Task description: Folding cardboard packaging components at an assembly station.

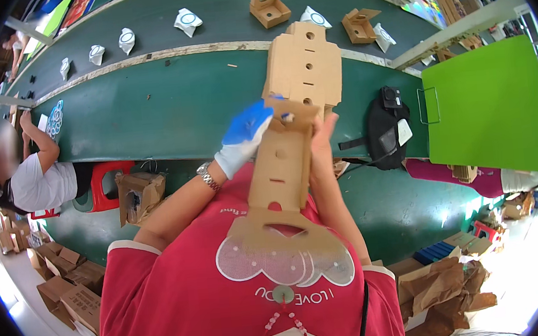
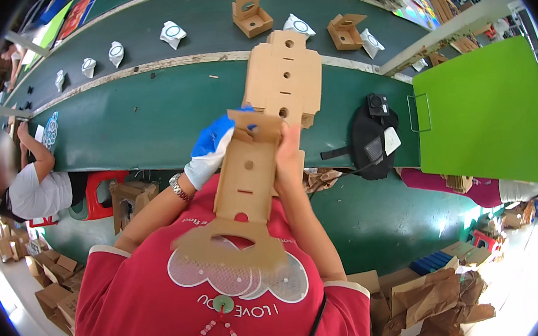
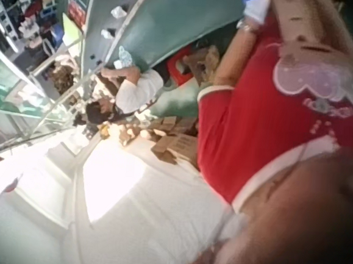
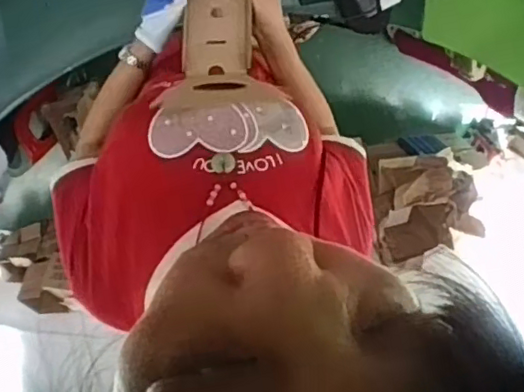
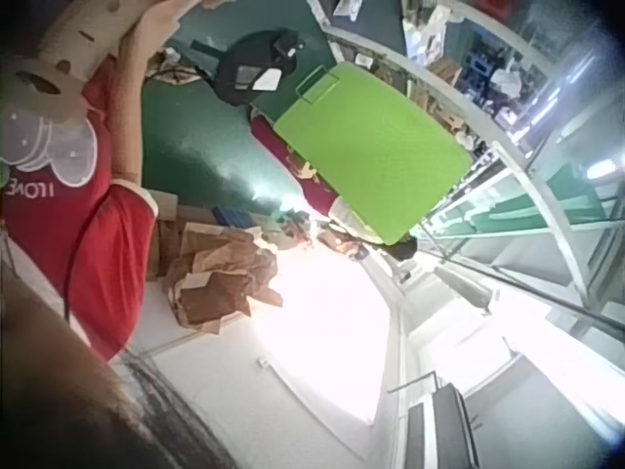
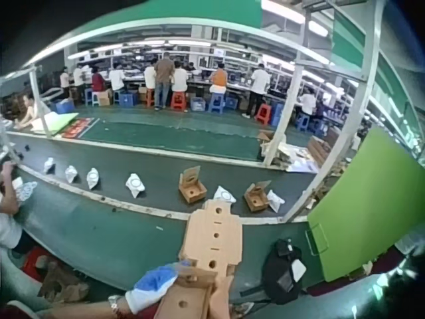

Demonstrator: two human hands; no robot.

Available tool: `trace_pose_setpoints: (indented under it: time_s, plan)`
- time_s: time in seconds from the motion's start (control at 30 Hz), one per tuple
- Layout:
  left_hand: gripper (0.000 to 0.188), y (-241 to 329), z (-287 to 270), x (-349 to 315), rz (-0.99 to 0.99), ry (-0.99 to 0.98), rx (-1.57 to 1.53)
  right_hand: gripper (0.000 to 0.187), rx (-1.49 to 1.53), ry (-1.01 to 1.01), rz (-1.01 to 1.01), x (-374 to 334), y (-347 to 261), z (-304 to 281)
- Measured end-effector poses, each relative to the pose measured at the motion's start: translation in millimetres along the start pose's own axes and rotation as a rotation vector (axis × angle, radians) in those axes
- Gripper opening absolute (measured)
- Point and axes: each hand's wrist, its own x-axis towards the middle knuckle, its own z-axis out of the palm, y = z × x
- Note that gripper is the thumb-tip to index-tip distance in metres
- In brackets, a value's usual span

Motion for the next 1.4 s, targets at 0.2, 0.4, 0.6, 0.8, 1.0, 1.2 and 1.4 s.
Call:
trace_pose_setpoints:
  time_s: [0.2, 0.4, 0.6, 0.8, 1.0, 1.2, 1.4]
  plan:
    - [0.065, 69, -47, 36, -0.801, -0.525, -0.282, 0.036, -0.507, -0.493, 0.288, 17, -43, -37]
    - [0.048, 73, -58, 66, -0.108, -0.947, 0.588, 0.043, -1.090, -0.650, 0.043, 33, -53, 1]
    - [0.027, 98, -46, 59, -0.036, -0.860, 0.909, 0.028, -1.318, -0.696, -0.358, 31, -38, 41]
    - [0.029, 104, -45, 60, -0.078, -0.748, 0.988, 0.028, -1.688, -0.831, -0.512, 40, -36, 43]
    - [0.059, 85, -119, 21, -0.439, -0.359, -0.606, 0.028, -0.990, -0.342, -0.051, 105, -51, 7]
    - [0.081, 37, -54, 6, 0.029, -0.136, -0.080, 0.028, -0.951, -0.292, 0.026, 81, 12, 39]
    - [0.051, 40, -60, 21, -0.058, 0.072, -0.876, 0.084, -0.352, -0.412, -0.130, 17, -12, 47]
